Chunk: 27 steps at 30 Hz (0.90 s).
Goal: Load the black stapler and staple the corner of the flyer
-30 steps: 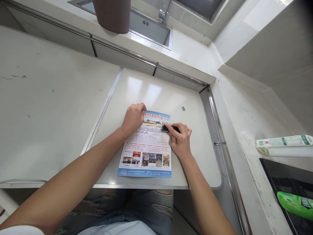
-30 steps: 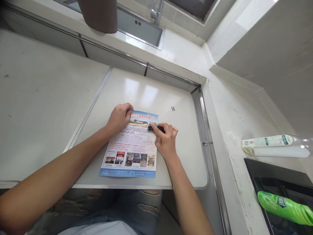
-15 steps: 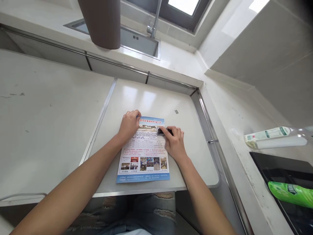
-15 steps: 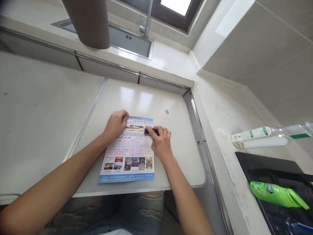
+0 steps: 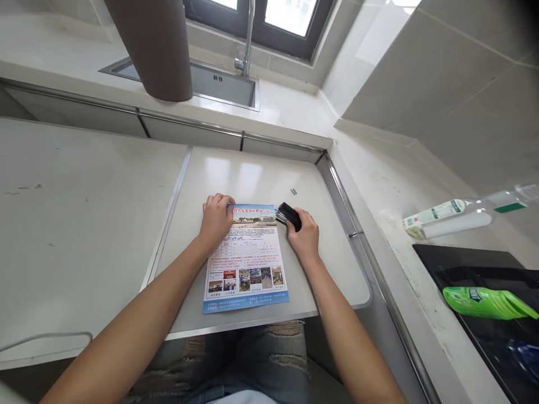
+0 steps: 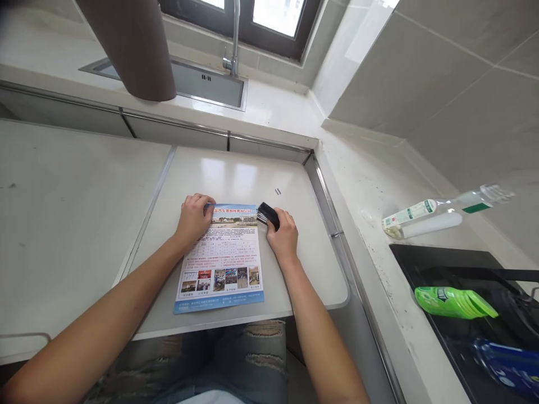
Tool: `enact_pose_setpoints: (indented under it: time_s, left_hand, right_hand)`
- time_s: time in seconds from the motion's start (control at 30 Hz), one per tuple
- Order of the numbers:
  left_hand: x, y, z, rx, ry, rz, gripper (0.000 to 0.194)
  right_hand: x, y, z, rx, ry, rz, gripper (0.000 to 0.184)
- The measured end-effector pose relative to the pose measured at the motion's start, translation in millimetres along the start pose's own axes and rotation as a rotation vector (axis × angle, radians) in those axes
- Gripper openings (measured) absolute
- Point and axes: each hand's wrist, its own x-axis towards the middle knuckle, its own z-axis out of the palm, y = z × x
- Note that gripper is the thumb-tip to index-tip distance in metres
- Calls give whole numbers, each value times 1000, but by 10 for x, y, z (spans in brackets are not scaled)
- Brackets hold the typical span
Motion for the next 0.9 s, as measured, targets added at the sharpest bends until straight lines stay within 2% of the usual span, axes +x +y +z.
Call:
enact_pose_setpoints:
  time_s: [0.1, 0.3, 0.47, 0.57, 0.67, 0.77, 0.83, 0.9]
  left_hand:
    - [-15, 6, -23, -1, 19, -3, 24]
    - [-47, 19, -136, 24, 142, -35, 21]
    - [-53, -83, -340, 159, 133, -92, 28]
    - [-22, -308, -597, 265, 107, -155, 36]
    - [-43, -704, -940, 378, 110, -256, 46]
    - [-181, -1142, -1223, 474, 97, -470, 59]
    - [-307, -1347, -1310, 505, 68, -577, 65]
    - [-410, -1442, -1317, 564, 117, -494, 63]
  right_hand:
    - [21, 6, 11, 13, 23, 14, 36]
    - [51, 35, 35, 35, 27, 20, 32]
    - [44, 26, 41, 34, 19, 19, 29]
    - [36, 25, 57, 31, 17, 10, 29]
    - [34, 33, 82, 24, 29, 6, 30]
    - [33, 41, 99, 21, 36, 3, 29]
    - [30, 40, 102, 26, 39, 4, 29]
    - [23, 29, 96, 37, 54, 7, 28]
